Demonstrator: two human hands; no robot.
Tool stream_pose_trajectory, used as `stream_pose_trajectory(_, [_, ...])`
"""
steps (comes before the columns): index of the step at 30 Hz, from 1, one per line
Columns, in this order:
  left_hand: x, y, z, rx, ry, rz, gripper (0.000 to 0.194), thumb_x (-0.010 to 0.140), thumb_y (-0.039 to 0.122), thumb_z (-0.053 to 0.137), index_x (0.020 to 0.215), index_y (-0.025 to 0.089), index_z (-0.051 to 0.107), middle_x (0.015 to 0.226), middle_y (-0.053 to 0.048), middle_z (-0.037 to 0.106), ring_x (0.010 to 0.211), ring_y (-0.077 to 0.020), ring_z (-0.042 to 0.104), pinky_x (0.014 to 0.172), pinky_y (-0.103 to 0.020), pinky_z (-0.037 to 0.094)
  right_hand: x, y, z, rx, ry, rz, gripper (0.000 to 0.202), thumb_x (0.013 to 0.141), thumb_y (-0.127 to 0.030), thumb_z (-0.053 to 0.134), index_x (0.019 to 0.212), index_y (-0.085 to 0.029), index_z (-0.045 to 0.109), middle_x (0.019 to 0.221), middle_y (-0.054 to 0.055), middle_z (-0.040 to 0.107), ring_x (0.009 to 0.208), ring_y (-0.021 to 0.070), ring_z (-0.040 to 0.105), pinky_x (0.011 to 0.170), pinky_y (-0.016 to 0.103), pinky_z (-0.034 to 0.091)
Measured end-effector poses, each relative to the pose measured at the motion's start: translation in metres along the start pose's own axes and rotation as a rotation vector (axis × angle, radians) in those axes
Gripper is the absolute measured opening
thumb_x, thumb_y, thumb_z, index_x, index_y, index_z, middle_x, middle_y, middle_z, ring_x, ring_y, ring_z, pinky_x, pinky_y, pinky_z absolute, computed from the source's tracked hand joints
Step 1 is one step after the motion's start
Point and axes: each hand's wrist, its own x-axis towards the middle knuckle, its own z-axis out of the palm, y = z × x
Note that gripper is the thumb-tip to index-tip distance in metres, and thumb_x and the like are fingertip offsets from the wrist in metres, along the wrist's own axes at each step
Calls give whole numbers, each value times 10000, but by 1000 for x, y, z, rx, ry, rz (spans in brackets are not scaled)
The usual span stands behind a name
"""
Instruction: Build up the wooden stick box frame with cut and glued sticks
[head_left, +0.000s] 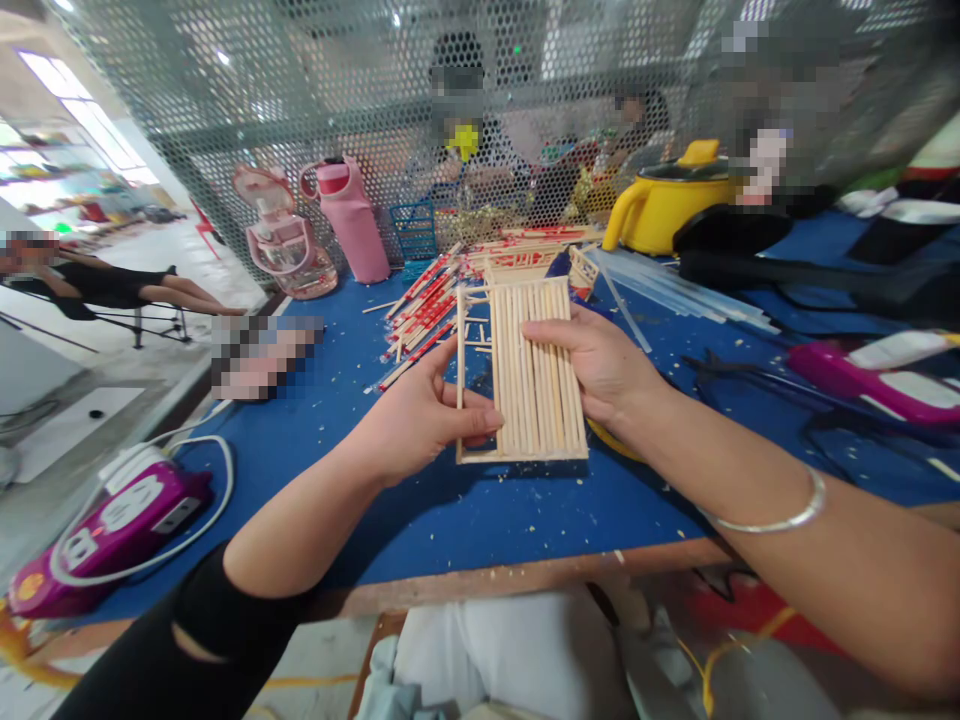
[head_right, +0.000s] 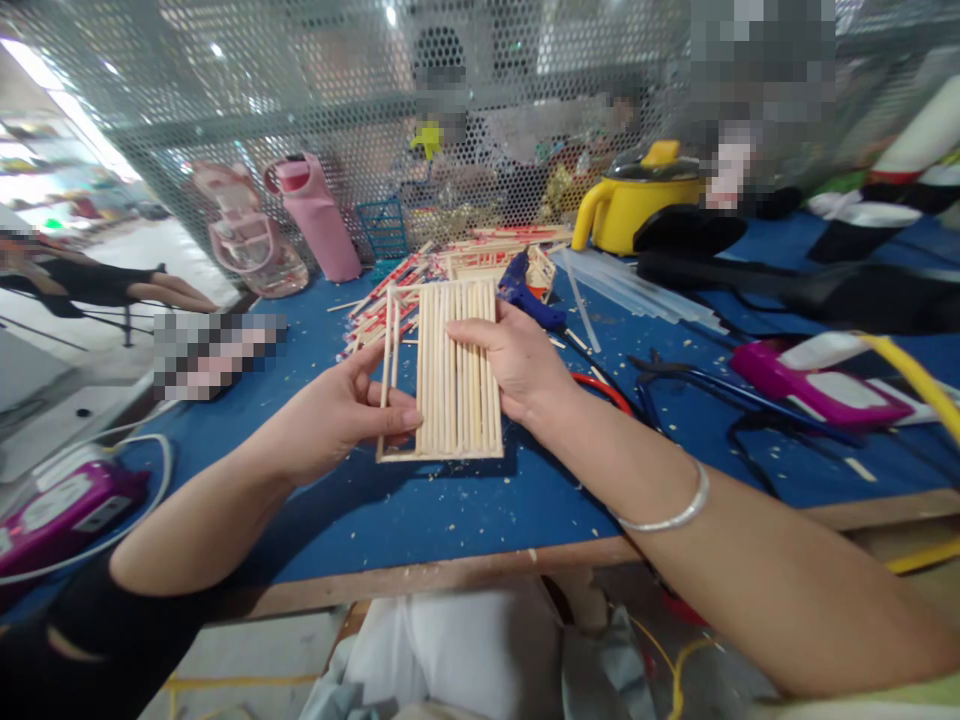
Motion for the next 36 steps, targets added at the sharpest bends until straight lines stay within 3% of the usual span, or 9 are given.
stream_pose_trajectory(6, [0,1,1,14,-17,16,794,670,145,757,1353,187,356,628,29,670,493,-88,574,471,-178,439,-2,0,1,-29,-6,-5,242,633,-137,658,865,-205,660,782,8,714,765,239,678,697,391,538])
stream_pose_trajectory(14, [0,0,0,2,-21,-7,826,663,120,758,1369,189,335,627,20,684,504,-95,592,493,-187,471,-3,0,1,-13,-15,-10,232,633,-116,658,848,-201,642,722,-18,698,623,168,645,636,320,525])
stream_pose_trajectory(21, [-1,-2,0,-31,-22,-8,911,640,130,782,1405,202,293,616,21,688,494,-92,592,484,-180,474,-4,0,2,-28,-1,-1,231,637,-129,663,856,-203,651,762,-8,704,653,177,647,680,353,531])
stream_pose_trajectory(26, [-1,1,-1,-35,-25,-6,871,643,142,783,1381,203,325,617,22,681,496,-88,589,474,-168,463,-4,-1,3,-34,36,23,226,627,-121,670,835,-204,647,745,-12,698,625,166,636,693,374,538])
stream_pose_trajectory(31, [-1,5,-2,-34,24,-2,710,678,154,754,1307,198,428,618,28,662,468,-69,560,429,-140,406,-4,0,5,-13,16,-2,252,628,-121,669,864,-204,644,778,0,700,712,197,662,751,397,540])
stream_pose_trajectory(36, [0,4,3,-32,93,26,801,644,138,772,1349,209,398,591,41,657,455,-73,550,446,-162,421,-6,2,6,6,9,-14,271,636,-111,666,892,-192,631,807,6,701,736,203,670,799,415,526])
